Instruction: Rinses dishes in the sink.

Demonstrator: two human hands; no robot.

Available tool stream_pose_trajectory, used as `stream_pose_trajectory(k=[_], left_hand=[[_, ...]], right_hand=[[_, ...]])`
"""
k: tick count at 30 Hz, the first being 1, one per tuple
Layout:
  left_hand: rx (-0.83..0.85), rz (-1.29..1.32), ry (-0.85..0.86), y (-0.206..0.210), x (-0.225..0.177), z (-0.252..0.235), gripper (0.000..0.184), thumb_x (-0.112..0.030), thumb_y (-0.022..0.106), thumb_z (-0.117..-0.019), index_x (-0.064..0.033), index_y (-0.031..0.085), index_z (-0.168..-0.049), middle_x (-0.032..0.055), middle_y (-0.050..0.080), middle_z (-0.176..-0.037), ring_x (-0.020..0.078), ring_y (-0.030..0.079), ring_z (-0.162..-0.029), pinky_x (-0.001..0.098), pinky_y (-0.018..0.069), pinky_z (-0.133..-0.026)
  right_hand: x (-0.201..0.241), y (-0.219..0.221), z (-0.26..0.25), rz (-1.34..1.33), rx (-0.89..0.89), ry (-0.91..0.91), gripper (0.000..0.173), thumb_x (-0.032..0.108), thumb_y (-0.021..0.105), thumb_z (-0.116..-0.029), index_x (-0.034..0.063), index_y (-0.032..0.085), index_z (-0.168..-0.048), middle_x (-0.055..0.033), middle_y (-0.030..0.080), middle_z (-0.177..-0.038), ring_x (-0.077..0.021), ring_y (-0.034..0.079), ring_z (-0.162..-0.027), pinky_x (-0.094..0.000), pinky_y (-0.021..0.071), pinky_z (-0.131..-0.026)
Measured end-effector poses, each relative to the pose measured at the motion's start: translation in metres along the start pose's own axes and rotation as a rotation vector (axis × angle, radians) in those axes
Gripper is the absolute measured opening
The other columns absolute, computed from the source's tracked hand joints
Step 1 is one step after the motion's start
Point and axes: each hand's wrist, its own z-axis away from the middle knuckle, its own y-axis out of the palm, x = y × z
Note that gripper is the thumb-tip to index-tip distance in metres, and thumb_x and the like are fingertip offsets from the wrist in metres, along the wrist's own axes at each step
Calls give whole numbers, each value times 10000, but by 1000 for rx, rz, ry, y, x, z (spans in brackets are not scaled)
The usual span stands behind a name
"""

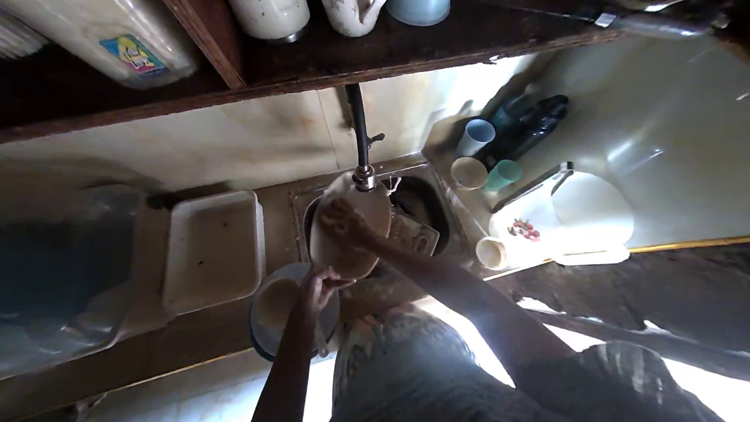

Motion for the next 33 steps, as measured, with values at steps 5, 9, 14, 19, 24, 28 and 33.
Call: stream_pose_trajectory(k=[5, 9, 14, 19, 24, 28, 33], left_hand=[[-98, 20, 37, -15, -8, -10, 198, 52, 353, -947, 9, 505, -1067, 82, 668, -814, 187, 697, -675, 353, 623, -609], [-101, 2, -50, 4, -1, 9, 190, 101, 370, -941, -6, 474, -1059, 56, 605, -768, 161, 661, -631, 353, 622, -599], [-39, 50, 22, 7, 5, -3, 204, 103, 371, -923, -9, 512, -1019, 60, 660, -783, 174, 698, -668, 363, 639, -637], [-217, 41, 62, -9, -2, 14, 277, 104, 371, -929, 15, 457, -1178, 70, 610, -844, 155, 665, -656, 344, 613, -585], [-107, -13, -61, -6, 8, 30, 223, 116, 351, -918, -40, 482, -1007, -5, 585, -699, 97, 629, -578, 296, 607, -581], [-2, -55, -134, -12, 15, 31, 258, 39, 311, -1007, -68, 523, -907, -20, 587, -667, 86, 609, -575, 285, 594, -605], [-64, -126, -67, -18, 15, 37, 310, -90, 381, -1087, 13, 462, -1368, 133, 631, -1056, 188, 680, -835, 355, 607, -729]], right_hand=[[25, -37, 39, -140, 502, -50, 439, 79, 586, -1018, 33, 561, -1454, -138, 467, -1580, -264, 412, -1482, -438, 308, -1231], [-60, -48, 2, 129, 258, 101, 479, 104, 530, -1047, 133, 506, -1524, -147, 443, -1596, -343, 395, -1490, -527, 308, -1227], [-32, 9, -4, 122, -35, -242, 457, 198, 601, -1002, 69, 592, -1441, -203, 481, -1550, -405, 356, -1492, -547, 248, -1253], [13, -51, 40, 165, 558, -11, 481, 94, 543, -1045, 112, 503, -1524, -88, 382, -1646, -308, 215, -1576, -586, 93, -1270], [-75, -58, 7, 339, 300, 125, 573, 253, 539, -1057, 194, 377, -1604, -168, 239, -1692, -415, 179, -1565, -716, 201, -1187], [-61, -76, -25, 394, 230, 336, 495, 357, 474, -1085, 72, 487, -1489, -235, 573, -1423, -428, 600, -1262, -618, 480, -1031], [-61, -106, -25, 457, 358, 376, 384, 252, 526, -1075, 33, 589, -1385, -280, 646, -1288, -468, 616, -1217, -645, 458, -1022]])
